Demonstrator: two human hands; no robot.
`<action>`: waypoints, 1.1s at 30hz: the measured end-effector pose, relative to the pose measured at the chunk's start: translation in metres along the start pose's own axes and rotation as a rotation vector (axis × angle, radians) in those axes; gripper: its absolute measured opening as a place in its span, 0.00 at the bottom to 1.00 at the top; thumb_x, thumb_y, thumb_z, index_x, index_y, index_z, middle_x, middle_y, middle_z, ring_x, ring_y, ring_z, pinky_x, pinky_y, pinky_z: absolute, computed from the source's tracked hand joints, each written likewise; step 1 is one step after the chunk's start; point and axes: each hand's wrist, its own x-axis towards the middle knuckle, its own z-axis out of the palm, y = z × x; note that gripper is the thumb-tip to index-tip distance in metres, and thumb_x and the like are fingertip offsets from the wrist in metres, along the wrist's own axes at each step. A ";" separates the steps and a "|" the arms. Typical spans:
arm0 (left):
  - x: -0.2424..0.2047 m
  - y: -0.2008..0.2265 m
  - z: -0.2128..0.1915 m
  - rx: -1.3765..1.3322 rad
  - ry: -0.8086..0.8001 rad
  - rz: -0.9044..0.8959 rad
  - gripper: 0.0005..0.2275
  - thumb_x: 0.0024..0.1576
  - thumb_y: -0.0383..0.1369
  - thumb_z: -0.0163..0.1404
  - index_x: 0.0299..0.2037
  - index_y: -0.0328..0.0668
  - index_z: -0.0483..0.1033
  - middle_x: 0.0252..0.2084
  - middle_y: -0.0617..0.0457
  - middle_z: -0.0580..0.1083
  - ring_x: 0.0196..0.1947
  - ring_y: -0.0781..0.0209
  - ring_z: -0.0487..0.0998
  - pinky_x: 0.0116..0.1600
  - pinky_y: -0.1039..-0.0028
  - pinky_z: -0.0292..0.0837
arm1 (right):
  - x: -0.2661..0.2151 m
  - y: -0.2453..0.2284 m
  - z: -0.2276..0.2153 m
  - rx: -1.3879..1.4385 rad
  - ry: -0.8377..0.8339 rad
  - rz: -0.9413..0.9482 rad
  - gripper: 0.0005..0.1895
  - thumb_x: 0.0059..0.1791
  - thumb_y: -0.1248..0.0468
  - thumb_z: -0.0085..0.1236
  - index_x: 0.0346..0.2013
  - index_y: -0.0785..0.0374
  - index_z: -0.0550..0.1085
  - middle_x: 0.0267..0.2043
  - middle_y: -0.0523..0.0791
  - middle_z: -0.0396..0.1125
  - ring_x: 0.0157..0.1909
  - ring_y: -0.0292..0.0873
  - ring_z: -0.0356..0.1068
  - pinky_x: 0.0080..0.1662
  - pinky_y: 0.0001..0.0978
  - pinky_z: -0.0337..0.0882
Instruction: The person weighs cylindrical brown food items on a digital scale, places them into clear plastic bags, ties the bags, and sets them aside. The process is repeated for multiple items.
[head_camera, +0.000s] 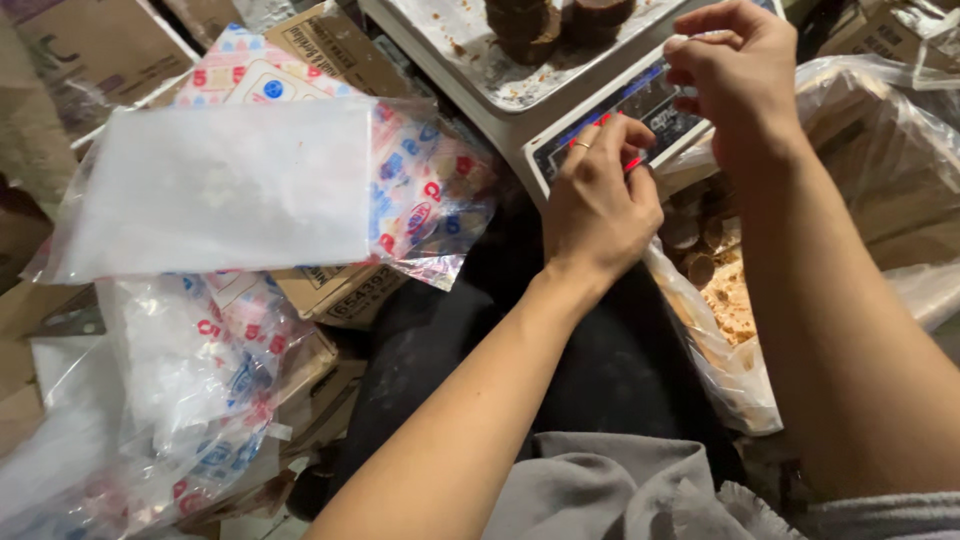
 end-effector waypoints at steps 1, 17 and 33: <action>-0.001 0.001 -0.006 -0.023 0.022 -0.015 0.09 0.56 0.25 0.46 0.45 0.41 0.73 0.44 0.47 0.76 0.46 0.50 0.80 0.51 0.64 0.78 | -0.006 -0.003 0.008 0.022 -0.024 -0.016 0.09 0.50 0.68 0.65 0.44 0.62 0.76 0.36 0.40 0.72 0.36 0.33 0.73 0.34 0.27 0.73; -0.017 -0.057 -0.171 0.902 0.352 -0.144 0.30 0.42 0.48 0.64 0.51 0.42 0.72 0.51 0.44 0.71 0.52 0.41 0.70 0.46 0.45 0.67 | -0.091 -0.025 0.167 -0.320 -0.454 0.122 0.07 0.47 0.68 0.60 0.38 0.69 0.78 0.26 0.46 0.73 0.26 0.36 0.72 0.28 0.28 0.72; -0.005 -0.107 -0.229 0.795 0.368 -0.161 0.10 0.52 0.24 0.51 0.44 0.41 0.74 0.49 0.45 0.73 0.49 0.41 0.75 0.46 0.58 0.77 | -0.126 0.011 0.169 -0.084 -0.135 0.594 0.06 0.45 0.66 0.64 0.35 0.62 0.77 0.30 0.43 0.71 0.27 0.36 0.69 0.28 0.29 0.65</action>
